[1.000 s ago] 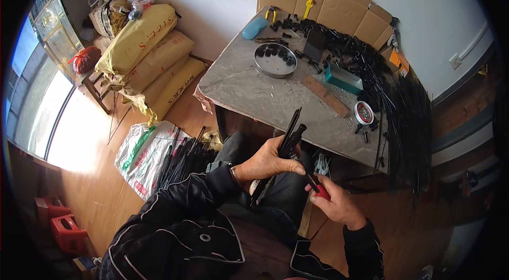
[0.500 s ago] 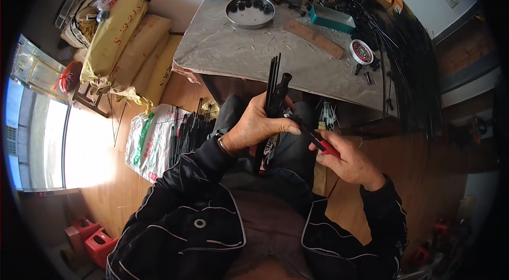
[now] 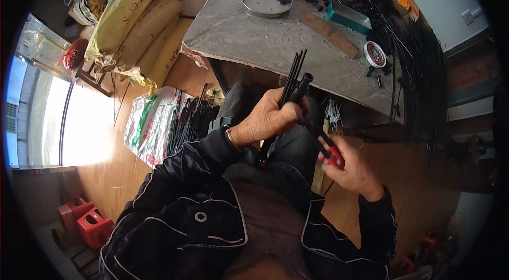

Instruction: Assembling wiring harnesses by bundling wires and attaching connectors.

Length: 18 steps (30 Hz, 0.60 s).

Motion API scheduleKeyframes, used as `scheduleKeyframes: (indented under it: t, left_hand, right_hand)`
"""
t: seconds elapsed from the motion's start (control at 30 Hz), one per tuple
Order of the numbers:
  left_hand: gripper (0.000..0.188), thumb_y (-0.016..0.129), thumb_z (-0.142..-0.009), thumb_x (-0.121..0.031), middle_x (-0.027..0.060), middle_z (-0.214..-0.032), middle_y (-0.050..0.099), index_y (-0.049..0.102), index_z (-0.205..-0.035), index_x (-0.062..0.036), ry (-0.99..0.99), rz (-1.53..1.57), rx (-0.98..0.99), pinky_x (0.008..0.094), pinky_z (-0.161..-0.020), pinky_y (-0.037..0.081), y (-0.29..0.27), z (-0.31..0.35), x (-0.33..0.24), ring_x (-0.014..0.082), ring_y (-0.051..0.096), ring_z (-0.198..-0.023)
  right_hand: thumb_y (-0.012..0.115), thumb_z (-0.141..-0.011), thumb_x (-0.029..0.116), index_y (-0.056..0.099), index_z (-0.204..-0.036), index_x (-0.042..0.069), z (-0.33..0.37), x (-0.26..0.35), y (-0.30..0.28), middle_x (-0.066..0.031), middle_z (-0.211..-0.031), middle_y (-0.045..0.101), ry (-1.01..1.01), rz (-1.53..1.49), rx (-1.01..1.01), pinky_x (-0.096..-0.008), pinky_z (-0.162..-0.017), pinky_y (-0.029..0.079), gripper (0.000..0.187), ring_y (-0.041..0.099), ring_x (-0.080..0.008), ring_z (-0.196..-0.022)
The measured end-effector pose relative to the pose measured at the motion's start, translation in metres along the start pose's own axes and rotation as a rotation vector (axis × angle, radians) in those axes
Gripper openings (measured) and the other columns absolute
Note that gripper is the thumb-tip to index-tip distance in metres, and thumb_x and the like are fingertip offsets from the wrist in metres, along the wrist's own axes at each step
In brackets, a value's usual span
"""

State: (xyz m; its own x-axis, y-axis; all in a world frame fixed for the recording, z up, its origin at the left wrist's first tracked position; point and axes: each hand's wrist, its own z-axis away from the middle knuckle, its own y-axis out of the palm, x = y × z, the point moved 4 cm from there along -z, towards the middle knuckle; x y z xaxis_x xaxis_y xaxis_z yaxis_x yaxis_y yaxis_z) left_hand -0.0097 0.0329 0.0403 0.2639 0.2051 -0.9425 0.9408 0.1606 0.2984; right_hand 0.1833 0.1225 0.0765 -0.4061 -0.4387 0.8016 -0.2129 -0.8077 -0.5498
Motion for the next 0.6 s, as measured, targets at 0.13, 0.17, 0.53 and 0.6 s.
scheduleKeyframes:
  t: [0.13, 0.17, 0.53, 0.6]
  left_hand:
    - [0.059, 0.045, -0.094, -0.057, -0.004, -0.059, 0.046, 0.06, -0.096, -0.0008, -0.016, 0.072, -0.08, 0.0185, -0.041, 0.029, -0.006, -0.001, 0.01, 0.003, 0.042, -0.045]
    - [0.059, 0.045, -0.094, -0.058, -0.0036, -0.06, 0.047, 0.06, -0.095, -0.0009, -0.022, 0.061, -0.102, 0.0185, -0.041, 0.03, -0.007, 0.0, 0.011, 0.0031, 0.042, -0.046]
    - [0.082, 0.027, -0.089, -0.074, -0.0005, -0.052, 0.046, 0.061, -0.093, 0.0008, -0.119, -0.067, -0.034, 0.0207, -0.04, 0.032, -0.001, -0.01, 0.0, 0.0056, 0.043, -0.042]
    - [0.082, 0.025, -0.09, -0.073, -0.0005, -0.051, 0.044, 0.061, -0.094, 0.001, -0.114, -0.036, -0.007, 0.021, -0.039, 0.032, -0.001, -0.011, 0.002, 0.0059, 0.042, -0.041]
  right_hand:
    - [0.056, -0.089, 0.007, 0.052, -0.123, 0.0, 0.001, -0.013, 0.022, -0.0041, -0.084, 0.06, -0.179, 0.113, -0.162, -0.0238, -0.065, 0.046, 0.034, 0.056, -0.0103, -0.068]
    - [0.055, -0.094, 0.012, 0.053, -0.119, 0.0, 0.001, -0.024, 0.04, -0.0021, -0.076, 0.054, 0.022, -0.226, 0.037, -0.0245, -0.059, 0.045, 0.028, 0.051, -0.0098, -0.061]
    - [0.052, -0.098, 0.035, 0.043, -0.132, -0.005, 0.0, -0.007, 0.045, -0.0146, -0.09, 0.064, 0.148, -0.843, 0.302, -0.0292, -0.072, 0.052, 0.054, 0.067, -0.0236, -0.079]
    - [0.05, -0.098, 0.036, 0.044, -0.132, -0.003, 0.004, 0.004, 0.04, -0.0099, -0.089, 0.062, 0.232, -0.85, 0.337, -0.026, -0.071, 0.051, 0.052, 0.063, -0.0155, -0.078]
